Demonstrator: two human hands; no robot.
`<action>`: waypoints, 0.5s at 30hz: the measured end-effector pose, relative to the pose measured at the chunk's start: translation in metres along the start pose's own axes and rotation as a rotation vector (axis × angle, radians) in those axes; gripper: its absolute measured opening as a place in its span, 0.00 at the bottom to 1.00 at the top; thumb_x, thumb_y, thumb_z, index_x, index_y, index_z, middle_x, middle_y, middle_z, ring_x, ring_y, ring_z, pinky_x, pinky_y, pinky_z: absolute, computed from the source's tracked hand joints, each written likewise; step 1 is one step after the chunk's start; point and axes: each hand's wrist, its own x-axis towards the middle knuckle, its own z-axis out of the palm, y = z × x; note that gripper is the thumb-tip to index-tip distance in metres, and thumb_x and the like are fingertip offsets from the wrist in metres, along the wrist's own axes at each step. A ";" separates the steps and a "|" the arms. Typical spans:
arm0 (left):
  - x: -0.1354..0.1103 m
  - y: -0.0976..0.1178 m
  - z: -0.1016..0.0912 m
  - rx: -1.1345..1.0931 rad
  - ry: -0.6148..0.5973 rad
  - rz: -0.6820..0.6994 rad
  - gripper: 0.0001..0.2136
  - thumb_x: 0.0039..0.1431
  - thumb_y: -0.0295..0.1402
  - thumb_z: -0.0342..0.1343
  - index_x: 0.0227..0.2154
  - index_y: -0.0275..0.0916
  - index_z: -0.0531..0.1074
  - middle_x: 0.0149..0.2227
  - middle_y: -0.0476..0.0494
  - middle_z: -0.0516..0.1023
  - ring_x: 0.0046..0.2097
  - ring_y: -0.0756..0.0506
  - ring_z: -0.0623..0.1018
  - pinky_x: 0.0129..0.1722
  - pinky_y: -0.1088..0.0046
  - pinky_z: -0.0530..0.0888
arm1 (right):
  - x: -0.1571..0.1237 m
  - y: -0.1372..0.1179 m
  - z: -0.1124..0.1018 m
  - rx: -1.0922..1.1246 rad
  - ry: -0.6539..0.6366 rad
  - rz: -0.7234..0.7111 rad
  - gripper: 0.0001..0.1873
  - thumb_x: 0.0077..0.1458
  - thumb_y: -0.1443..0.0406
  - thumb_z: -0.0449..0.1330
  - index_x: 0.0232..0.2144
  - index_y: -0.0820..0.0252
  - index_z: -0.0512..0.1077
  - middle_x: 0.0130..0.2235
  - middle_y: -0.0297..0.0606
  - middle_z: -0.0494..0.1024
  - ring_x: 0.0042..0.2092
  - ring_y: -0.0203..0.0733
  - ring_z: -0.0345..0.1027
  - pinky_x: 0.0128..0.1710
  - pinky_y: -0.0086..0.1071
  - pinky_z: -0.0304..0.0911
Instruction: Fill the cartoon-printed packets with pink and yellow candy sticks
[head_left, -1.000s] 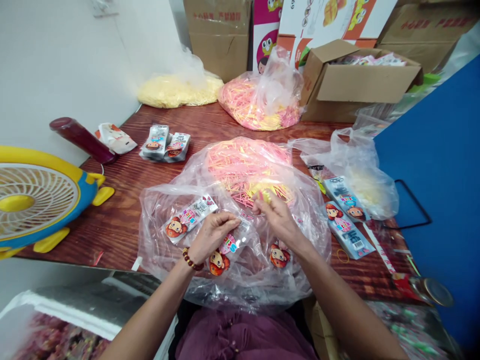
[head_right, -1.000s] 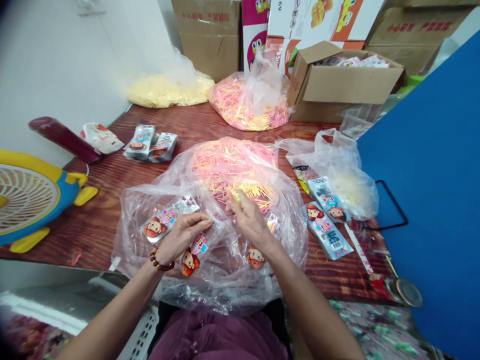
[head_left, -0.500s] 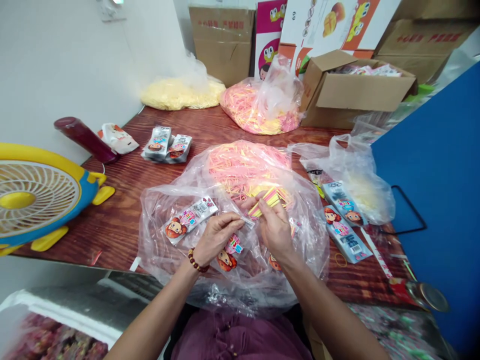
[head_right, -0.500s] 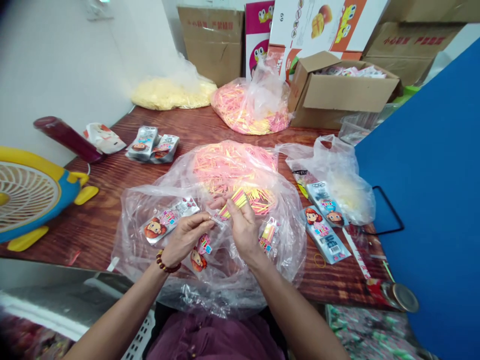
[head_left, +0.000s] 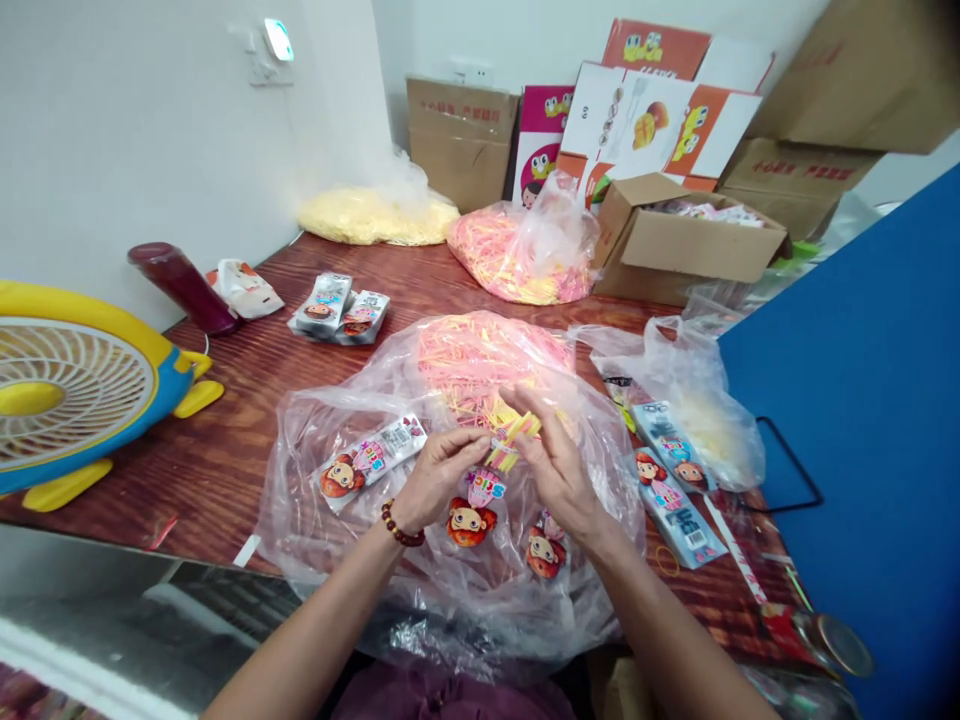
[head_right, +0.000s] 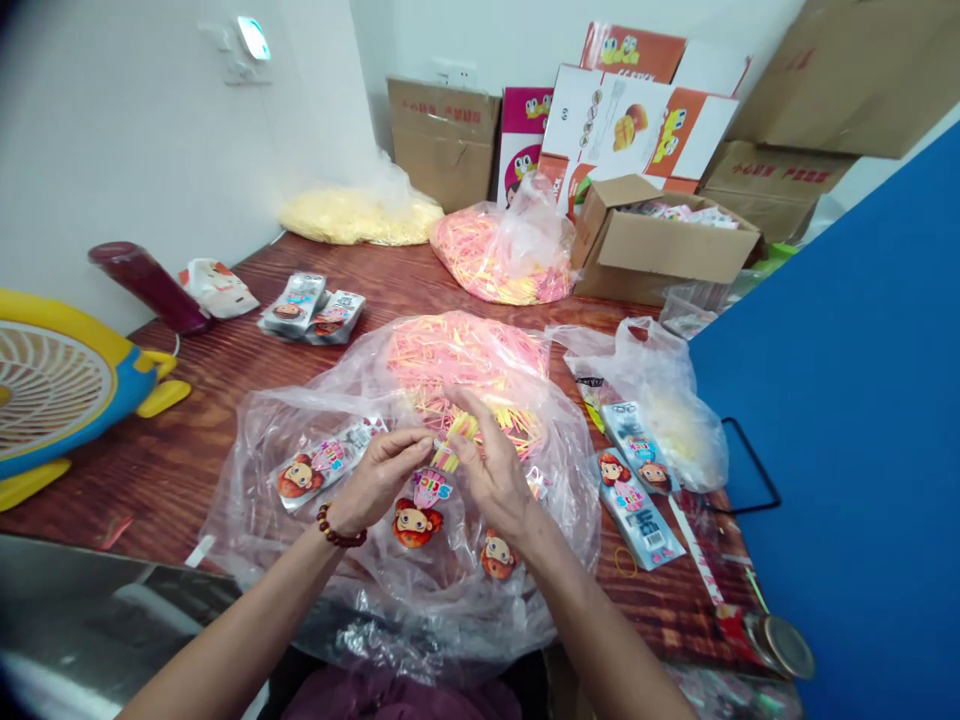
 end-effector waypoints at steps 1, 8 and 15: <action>0.002 -0.001 0.000 -0.020 0.022 0.028 0.09 0.57 0.38 0.61 0.31 0.38 0.80 0.30 0.48 0.76 0.33 0.50 0.72 0.37 0.75 0.69 | 0.000 -0.002 -0.004 -0.095 -0.072 -0.049 0.25 0.65 0.60 0.52 0.63 0.48 0.58 0.66 0.40 0.61 0.67 0.46 0.52 0.67 0.50 0.47; 0.007 -0.003 0.000 -0.042 0.010 0.110 0.08 0.58 0.36 0.60 0.36 0.41 0.82 0.41 0.43 0.81 0.43 0.43 0.77 0.46 0.67 0.71 | -0.002 -0.008 -0.028 -0.174 -0.050 -0.033 0.16 0.61 0.61 0.59 0.51 0.53 0.69 0.50 0.40 0.75 0.52 0.44 0.69 0.52 0.39 0.65; 0.004 0.010 0.005 0.251 -0.042 0.315 0.09 0.61 0.32 0.57 0.40 0.43 0.82 0.44 0.42 0.80 0.48 0.43 0.76 0.51 0.65 0.71 | -0.002 -0.009 -0.030 -0.149 0.052 -0.078 0.06 0.60 0.67 0.58 0.30 0.58 0.72 0.32 0.34 0.75 0.36 0.38 0.69 0.39 0.32 0.62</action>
